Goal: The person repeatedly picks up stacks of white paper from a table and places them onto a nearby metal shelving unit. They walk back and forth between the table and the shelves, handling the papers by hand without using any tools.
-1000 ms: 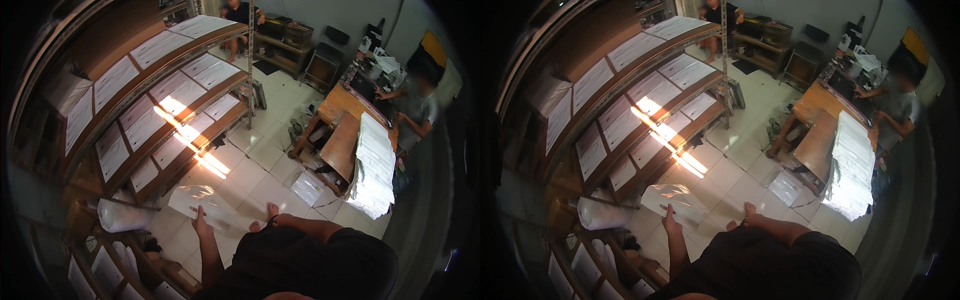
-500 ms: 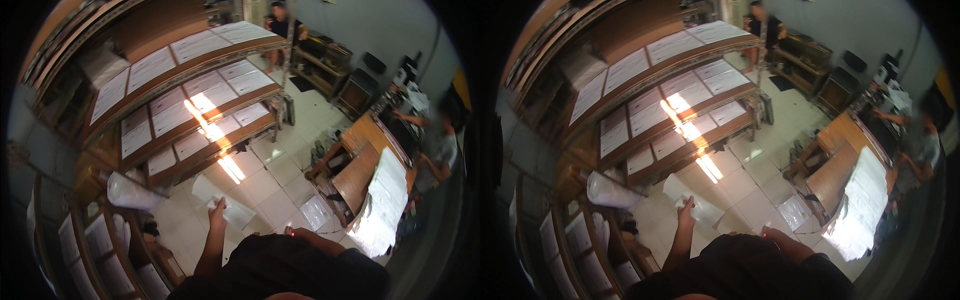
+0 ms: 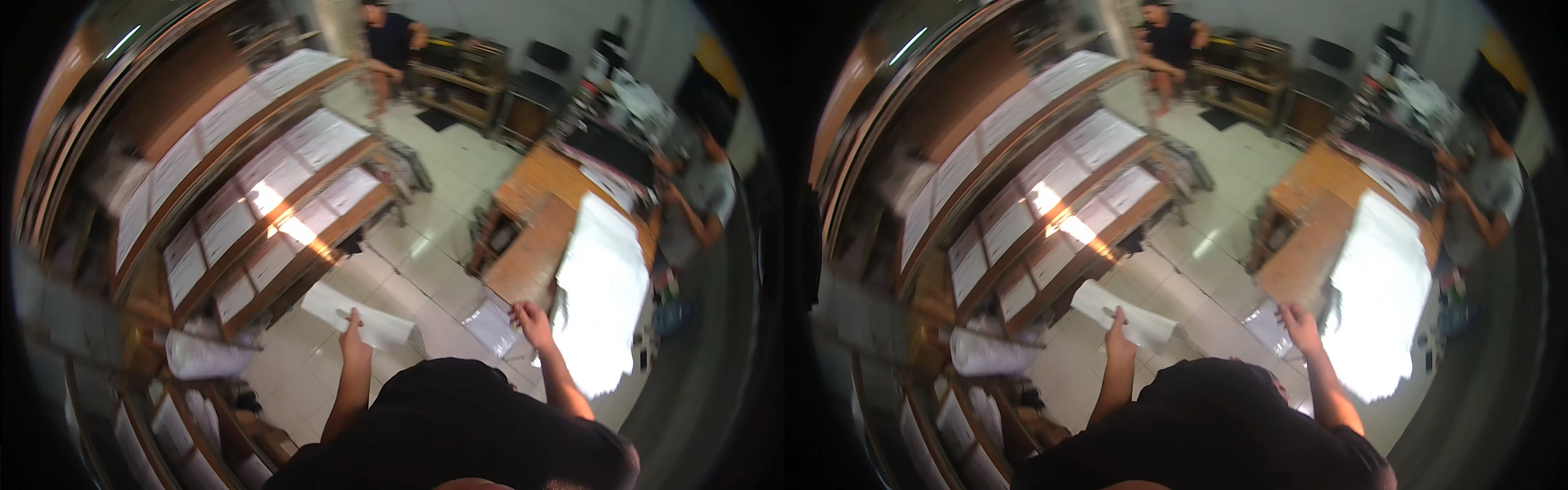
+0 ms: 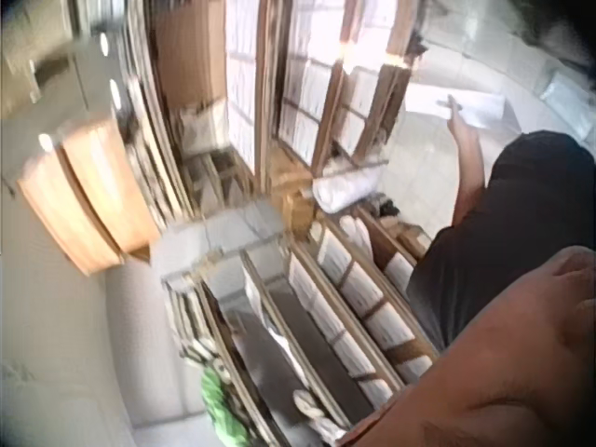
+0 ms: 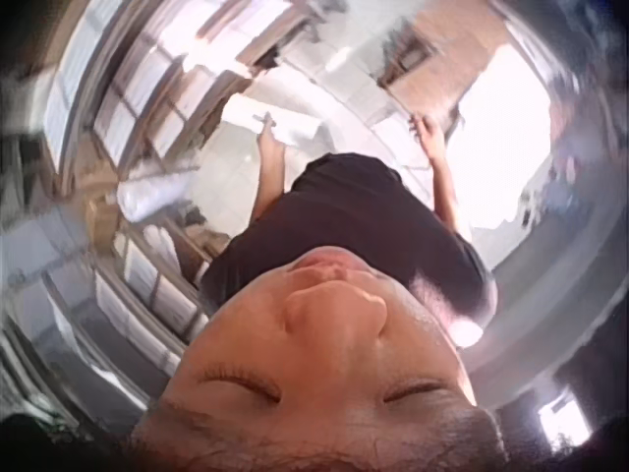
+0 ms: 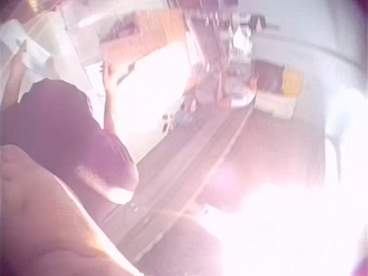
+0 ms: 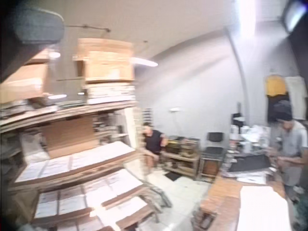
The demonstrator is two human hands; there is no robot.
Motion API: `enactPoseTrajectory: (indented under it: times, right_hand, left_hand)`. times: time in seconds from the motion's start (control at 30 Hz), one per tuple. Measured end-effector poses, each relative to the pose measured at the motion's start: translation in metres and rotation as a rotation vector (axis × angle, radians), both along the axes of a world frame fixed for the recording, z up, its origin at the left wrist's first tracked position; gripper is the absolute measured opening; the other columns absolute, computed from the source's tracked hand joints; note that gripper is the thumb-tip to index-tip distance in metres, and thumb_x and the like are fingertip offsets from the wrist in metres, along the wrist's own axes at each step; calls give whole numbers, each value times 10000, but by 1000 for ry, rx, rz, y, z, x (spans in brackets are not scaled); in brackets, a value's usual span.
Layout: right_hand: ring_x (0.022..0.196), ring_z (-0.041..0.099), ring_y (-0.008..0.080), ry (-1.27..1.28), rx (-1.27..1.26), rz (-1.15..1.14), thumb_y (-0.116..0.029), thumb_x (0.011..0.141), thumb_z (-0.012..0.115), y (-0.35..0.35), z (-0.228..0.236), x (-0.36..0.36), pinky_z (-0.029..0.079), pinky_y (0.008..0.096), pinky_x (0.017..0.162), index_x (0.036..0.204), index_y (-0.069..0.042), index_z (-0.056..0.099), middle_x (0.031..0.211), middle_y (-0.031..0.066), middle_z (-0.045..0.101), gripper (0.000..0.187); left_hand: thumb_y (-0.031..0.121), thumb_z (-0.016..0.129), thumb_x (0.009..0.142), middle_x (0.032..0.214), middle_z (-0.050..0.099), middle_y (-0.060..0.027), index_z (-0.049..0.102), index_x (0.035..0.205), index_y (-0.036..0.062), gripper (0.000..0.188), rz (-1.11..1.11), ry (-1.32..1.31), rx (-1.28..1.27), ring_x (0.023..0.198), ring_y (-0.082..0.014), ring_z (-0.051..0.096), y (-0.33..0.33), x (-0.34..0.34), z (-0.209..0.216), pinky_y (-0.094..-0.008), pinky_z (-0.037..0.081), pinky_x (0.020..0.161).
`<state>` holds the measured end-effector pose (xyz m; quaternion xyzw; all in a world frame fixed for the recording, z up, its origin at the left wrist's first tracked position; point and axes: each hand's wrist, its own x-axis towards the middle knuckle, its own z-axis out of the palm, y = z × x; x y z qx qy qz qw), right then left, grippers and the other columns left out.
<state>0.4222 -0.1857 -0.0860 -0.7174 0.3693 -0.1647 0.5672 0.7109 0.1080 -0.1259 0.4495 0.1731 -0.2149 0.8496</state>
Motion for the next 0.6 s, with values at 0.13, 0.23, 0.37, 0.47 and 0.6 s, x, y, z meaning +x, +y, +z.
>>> enactPoseTrajectory:
  times: [0.13,0.23,0.37,0.47,0.6]
  right_hand:
    - [740,598,111,-56,-7,-196,-260,960,490,-57,18,-51,470,255,657,1015,-22,587,874,39,643,263]
    - [752,602,130,-64,-18,-311,-271,950,495,-85,38,-80,476,277,684,1014,-5,598,882,61,652,293]
    - [766,616,152,-94,21,-374,-282,942,496,-112,42,-103,487,293,699,1038,5,595,902,87,656,318]
    - [775,620,159,-90,10,-392,-288,944,491,-130,45,-112,485,292,698,1041,0,594,902,86,653,320]
    - [782,621,160,-137,-2,-416,-290,946,487,-151,48,-114,484,292,696,1038,0,593,900,86,650,323]
  left_hand:
    - [265,661,871,867,491,-52,437,788,107,287,-130,54,-78,897,-210,529,-36,-14,2,-429,470,832]
    - [307,635,887,937,483,-67,378,751,122,344,-174,48,-86,988,-231,514,-65,-33,24,-460,445,907]
    - [331,622,892,949,483,-64,379,790,123,336,-172,23,-67,1006,-237,506,-78,-40,13,-462,422,944]
    - [357,622,885,1000,488,-70,381,842,123,340,-181,-17,-60,1037,-249,499,-83,-47,12,-475,420,951]
    - [360,623,884,973,480,-71,381,818,109,355,-137,-53,7,1021,-246,499,-83,-53,9,-472,428,935]
